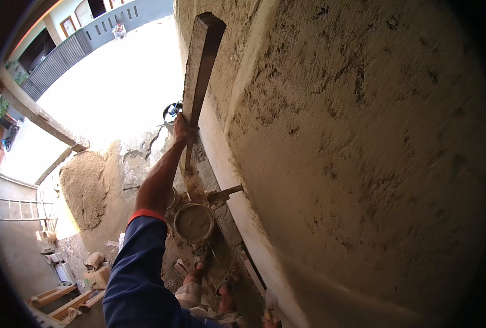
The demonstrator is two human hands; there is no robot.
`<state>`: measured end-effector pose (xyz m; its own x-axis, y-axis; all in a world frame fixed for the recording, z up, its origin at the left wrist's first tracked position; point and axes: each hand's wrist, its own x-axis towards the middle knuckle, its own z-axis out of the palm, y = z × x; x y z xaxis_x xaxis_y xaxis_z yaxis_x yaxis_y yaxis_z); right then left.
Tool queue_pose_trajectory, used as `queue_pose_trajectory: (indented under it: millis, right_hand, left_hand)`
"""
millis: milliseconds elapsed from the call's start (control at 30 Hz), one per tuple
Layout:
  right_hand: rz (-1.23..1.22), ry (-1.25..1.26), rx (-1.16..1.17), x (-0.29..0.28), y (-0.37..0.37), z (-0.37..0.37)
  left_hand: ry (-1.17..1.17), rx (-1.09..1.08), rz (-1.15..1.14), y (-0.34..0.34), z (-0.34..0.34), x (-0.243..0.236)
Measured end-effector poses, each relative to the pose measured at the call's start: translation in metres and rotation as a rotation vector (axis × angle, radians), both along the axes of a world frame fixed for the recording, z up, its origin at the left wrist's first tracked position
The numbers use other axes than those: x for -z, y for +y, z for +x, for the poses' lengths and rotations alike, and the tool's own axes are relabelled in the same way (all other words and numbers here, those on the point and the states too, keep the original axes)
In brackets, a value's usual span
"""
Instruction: The person applies plaster to a wall using a trowel and smooths the surface with a long wooden board, receiving buckets of material from a helper below.
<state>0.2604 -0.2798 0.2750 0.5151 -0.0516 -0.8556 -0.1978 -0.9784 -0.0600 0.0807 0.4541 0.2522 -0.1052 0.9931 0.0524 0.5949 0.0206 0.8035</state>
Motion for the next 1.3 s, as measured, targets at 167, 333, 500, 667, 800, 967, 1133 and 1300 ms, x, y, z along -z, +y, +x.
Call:
queue_pose_trajectory:
  millis: [167,333,500,667,800,967,1133,1300]
  right_hand:
    - [-0.018,-0.014,-0.01,0.009,0.015,0.006]
    - [-0.043,-0.022,-0.001,0.016,0.022,0.008]
    - [-0.074,-0.027,0.025,0.019,0.021,0.008]
    - [-0.102,-0.017,0.049,0.015,0.012,0.0]
    - [-0.127,-0.02,0.06,0.008,-0.012,-0.011]
    - [-0.2,0.036,0.031,-0.026,-0.065,-0.035]
    - [0.024,-0.162,-0.134,-0.037,-0.078,-0.026]
    - [0.044,-0.032,-0.113,-0.067,-0.034,-0.022]
  left_hand:
    - [0.053,0.011,-0.093,0.042,0.025,-0.003]
    - [0.031,0.114,-0.068,0.064,0.048,0.004]
    - [0.052,0.2,-0.048,0.063,0.079,0.01]
    - [0.015,0.194,0.095,0.056,0.074,0.014]
    - [0.023,0.143,0.024,0.047,0.075,-0.005]
    - [0.017,0.092,0.199,-0.027,0.036,0.026]
    - [-0.134,0.375,-0.273,-0.201,-0.05,0.121]
    - [0.354,0.407,-1.105,-0.46,-0.206,0.156]
